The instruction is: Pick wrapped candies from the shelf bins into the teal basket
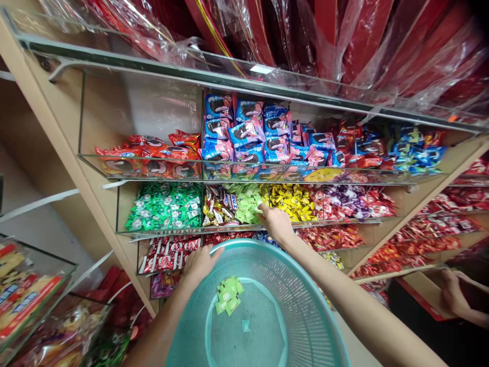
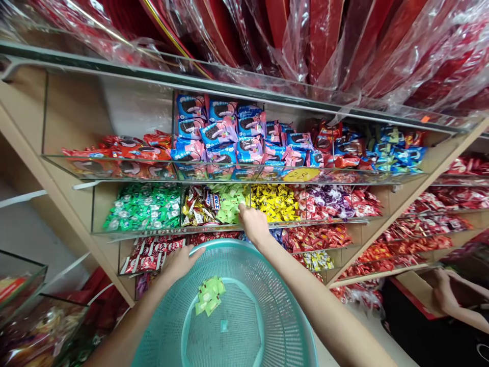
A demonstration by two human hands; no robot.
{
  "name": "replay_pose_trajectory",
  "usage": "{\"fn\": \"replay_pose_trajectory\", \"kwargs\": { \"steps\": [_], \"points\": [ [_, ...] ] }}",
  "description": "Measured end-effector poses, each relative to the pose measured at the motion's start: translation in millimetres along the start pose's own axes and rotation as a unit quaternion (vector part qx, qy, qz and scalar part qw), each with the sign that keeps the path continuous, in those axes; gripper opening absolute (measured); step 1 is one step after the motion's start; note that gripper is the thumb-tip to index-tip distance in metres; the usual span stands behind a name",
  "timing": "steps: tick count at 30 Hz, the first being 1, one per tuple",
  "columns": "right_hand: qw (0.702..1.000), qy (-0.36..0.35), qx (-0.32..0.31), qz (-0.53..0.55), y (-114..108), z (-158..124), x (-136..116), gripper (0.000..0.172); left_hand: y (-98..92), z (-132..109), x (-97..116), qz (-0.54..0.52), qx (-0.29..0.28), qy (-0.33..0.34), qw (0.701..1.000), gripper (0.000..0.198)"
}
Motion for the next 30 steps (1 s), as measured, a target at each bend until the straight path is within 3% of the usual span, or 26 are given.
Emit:
{"fn": "replay_pose_trajectory", "kwargs": {
  "steps": [9, 21, 26, 28, 30],
  "points": [
    [0.996, -0.049, -0.033, -0.071, 15, 10, -24, 0.027, 3.1, 2, -8, 0.001, 0.014, 0.003, 1.000, 0.071],
    [0.997, -0.064, 0.011, -0.052, 2, 15, -23, 0.018, 5.4, 4, -10, 0.004, 0.006, -0.005, 1.000, 0.070],
    [0.982, -0.058, 0.137, 0.115, -45, -3, -11, 0.020, 3.2, 4, -7, 0.017, 0.003, -0.004, 1.000, 0.066],
    [0.951, -0.061, 0.181, 0.244, -62, -22, -10, 0.022, 2.6, 4, -7, 0.019, 0.007, -0.002, 1.000, 0.066],
    [0.907, -0.058, 0.158, 0.386, -54, -41, -15, 0.023, 2.7, 3, -7, 0.019, 0.008, 0.001, 1.000, 0.066]
  ]
}}
Point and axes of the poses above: each hand's wrist, its own z-axis towards the middle knuckle, its own y-axis out of the palm, x = y × z, the point moved 9 cm from there along z, towards the middle knuckle, and after that the axes turned 4 degrees about y, right-handed, at the moved point
